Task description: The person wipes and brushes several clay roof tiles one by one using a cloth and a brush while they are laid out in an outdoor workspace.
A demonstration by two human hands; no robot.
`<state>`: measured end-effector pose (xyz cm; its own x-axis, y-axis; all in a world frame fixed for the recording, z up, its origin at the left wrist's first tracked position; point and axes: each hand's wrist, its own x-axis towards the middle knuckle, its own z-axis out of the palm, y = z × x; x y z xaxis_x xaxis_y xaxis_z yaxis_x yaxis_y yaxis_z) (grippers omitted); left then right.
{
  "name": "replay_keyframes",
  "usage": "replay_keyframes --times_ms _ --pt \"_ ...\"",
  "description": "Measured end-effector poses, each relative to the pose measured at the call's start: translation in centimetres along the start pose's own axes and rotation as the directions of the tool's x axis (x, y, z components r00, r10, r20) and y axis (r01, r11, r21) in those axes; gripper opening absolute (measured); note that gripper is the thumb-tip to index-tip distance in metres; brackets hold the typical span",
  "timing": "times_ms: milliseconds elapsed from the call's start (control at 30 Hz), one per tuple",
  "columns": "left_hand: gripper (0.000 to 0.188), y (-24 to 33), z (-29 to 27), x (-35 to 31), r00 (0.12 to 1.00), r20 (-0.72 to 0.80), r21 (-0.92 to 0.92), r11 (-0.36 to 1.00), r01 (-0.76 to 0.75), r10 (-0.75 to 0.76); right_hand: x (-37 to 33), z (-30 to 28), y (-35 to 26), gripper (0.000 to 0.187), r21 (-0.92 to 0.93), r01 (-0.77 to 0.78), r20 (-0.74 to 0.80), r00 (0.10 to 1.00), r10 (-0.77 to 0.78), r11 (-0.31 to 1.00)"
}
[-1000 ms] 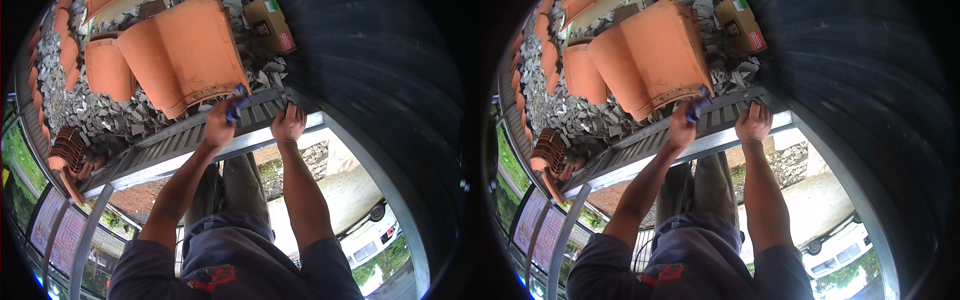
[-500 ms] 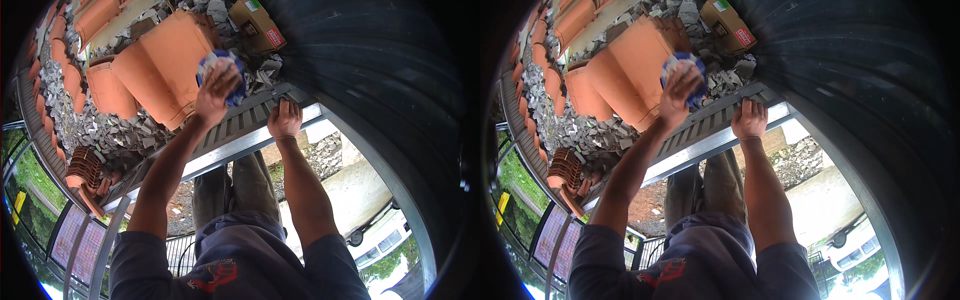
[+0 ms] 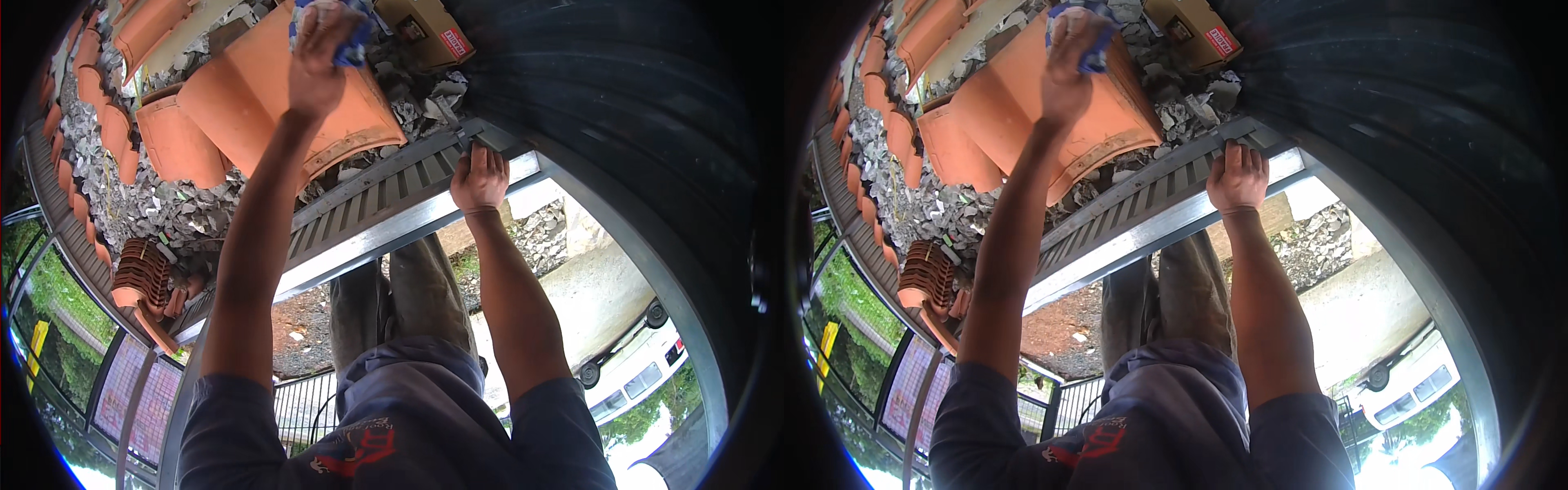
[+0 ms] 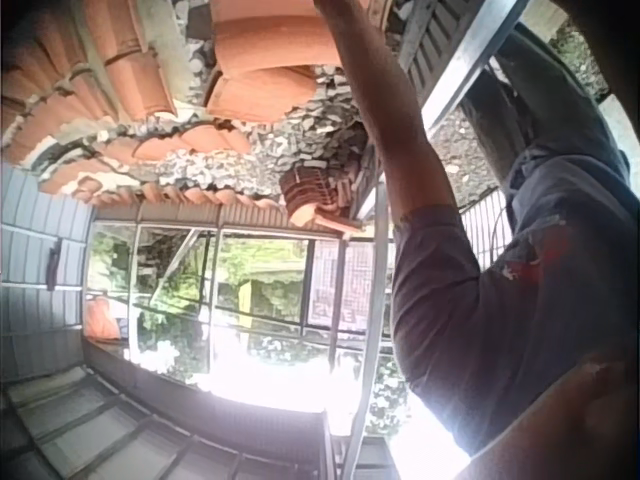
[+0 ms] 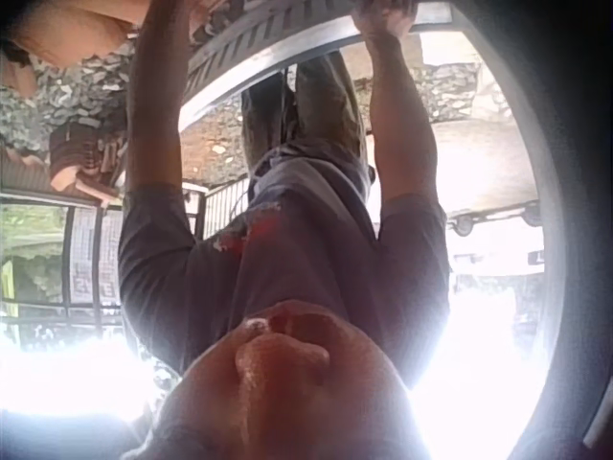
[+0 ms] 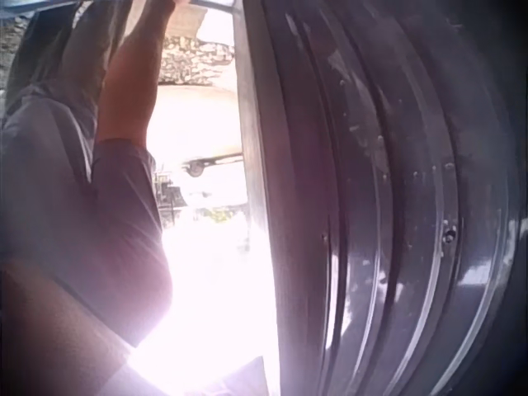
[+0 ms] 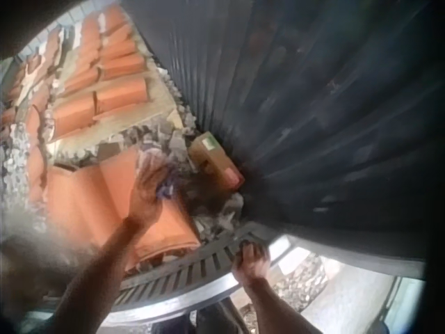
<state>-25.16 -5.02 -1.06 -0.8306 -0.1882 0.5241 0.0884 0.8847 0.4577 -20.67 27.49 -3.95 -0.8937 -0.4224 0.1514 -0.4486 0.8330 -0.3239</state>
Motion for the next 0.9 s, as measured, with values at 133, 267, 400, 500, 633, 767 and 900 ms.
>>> replay_keyframes --times_ms 133,267,400,500,633,767,900 --pt "0.051 4.2 0.5 -10.1 0.905 0.334 -0.355 0.855 0.378 -0.262 -0.2 -0.2 0.5 0.025 -0.013 0.010 -0.005 1.000 -0.010 1.000" --pt "0.046 9.1 -3.0 -20.5 0.819 0.506 0.078 0.960 0.268 -0.270 -0.4 -0.3 0.5 0.027 -0.004 0.002 0.007 1.000 -0.002 1.000" --pt "0.040 8.9 -6.9 -20.8 0.798 0.397 0.322 0.883 0.341 -0.453 -0.3 0.0 0.1 0.028 0.003 0.014 0.013 1.000 -0.014 1.000" --pt "0.033 8.2 -12.2 -18.4 0.734 0.371 0.459 0.799 0.388 -0.569 -0.4 -0.5 0.3 0.031 0.023 0.011 0.036 0.999 -0.012 1.000" --pt "0.045 3.8 -16.2 -14.5 0.905 0.035 0.488 0.798 0.355 -0.424 -0.6 -0.3 0.6 0.030 0.009 -0.004 0.030 1.000 0.003 1.000" --pt "0.054 -1.3 -13.7 -10.0 0.972 -0.008 0.504 0.838 0.208 -0.236 -0.6 0.1 0.6 0.026 0.006 -0.001 0.030 1.000 0.000 1.000" --pt "0.055 -4.9 -10.8 -9.8 0.963 0.226 0.540 0.842 0.002 -0.147 -0.5 0.1 -0.1 0.023 0.030 -0.001 0.019 1.000 0.001 1.000"
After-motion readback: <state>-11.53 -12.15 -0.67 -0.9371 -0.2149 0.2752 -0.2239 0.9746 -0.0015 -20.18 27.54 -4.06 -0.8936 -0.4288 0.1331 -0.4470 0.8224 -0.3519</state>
